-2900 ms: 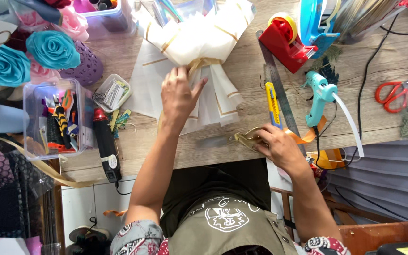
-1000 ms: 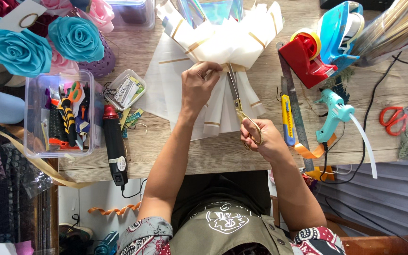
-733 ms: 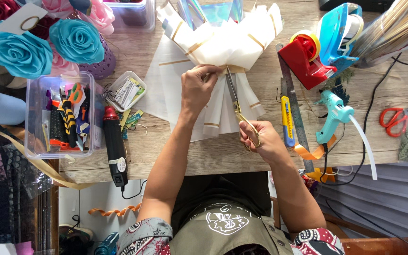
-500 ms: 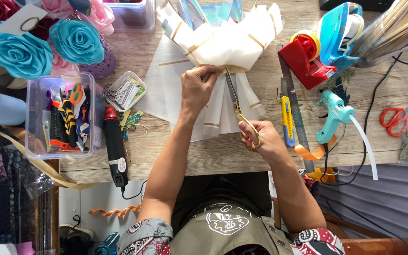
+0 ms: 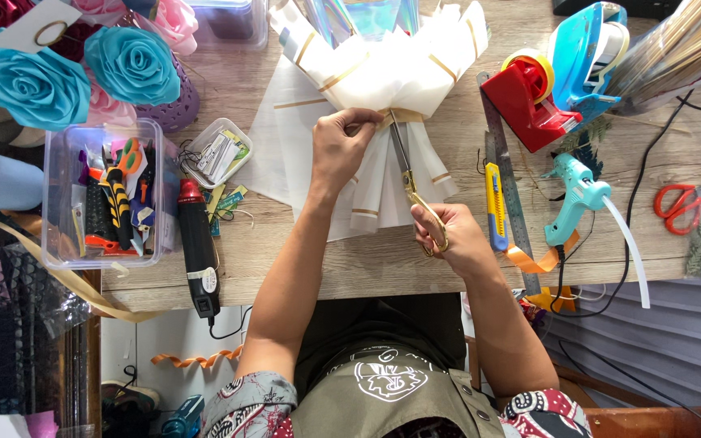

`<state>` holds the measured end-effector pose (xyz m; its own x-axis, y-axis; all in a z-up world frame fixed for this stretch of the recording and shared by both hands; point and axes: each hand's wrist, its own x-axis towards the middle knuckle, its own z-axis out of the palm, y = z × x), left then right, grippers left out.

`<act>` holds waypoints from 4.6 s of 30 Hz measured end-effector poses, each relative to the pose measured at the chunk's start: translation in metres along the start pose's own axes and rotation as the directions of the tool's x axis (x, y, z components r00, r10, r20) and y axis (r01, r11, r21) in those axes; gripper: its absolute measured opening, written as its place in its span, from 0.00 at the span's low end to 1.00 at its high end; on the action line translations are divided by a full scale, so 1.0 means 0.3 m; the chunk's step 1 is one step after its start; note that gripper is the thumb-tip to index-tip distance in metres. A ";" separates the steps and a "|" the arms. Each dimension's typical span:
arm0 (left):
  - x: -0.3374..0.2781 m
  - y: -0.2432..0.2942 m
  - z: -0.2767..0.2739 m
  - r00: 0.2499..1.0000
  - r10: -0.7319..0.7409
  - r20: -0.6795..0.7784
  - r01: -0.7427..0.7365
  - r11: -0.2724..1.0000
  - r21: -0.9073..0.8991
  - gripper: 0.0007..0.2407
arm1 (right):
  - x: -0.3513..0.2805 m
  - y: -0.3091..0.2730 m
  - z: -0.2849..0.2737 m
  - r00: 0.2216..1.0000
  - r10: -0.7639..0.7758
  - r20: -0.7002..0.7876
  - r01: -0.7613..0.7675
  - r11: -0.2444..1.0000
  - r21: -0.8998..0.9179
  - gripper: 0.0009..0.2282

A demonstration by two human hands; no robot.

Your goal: The person wraps a bouquet of artificial flowers with white paper and a gold ribbon. They use a hot glue gun to secure the ribbon around the base of the bouquet and then use scissors to cut the ribbon to the desired length.

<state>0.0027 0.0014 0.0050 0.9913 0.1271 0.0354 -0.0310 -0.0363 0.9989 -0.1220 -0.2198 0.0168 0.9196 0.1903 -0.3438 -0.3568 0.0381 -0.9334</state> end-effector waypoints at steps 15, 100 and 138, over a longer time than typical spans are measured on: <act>0.015 -0.022 -0.006 0.999 -0.034 -0.009 0.034 0.999 -0.029 0.08 | -0.004 -0.012 0.009 0.999 -0.046 0.017 0.047 0.998 -0.042 0.21; 0.003 -0.097 -0.066 0.983 0.120 0.141 -0.045 0.892 -0.450 0.18 | 0.431 -0.138 -0.166 0.815 -0.570 0.102 0.514 0.793 0.326 0.24; 0.084 -0.288 -0.123 0.991 -0.083 -0.105 0.084 0.997 -0.001 0.14 | 0.641 -0.021 -0.291 0.932 -0.091 -0.351 -0.086 0.885 -0.458 0.21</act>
<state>0.0257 0.0442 -0.0791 0.9713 0.2335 -0.0446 0.0518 -0.0246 0.9984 0.0714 -0.2691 -0.0523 0.9473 -0.1701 -0.2715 -0.3193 -0.4324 -0.8432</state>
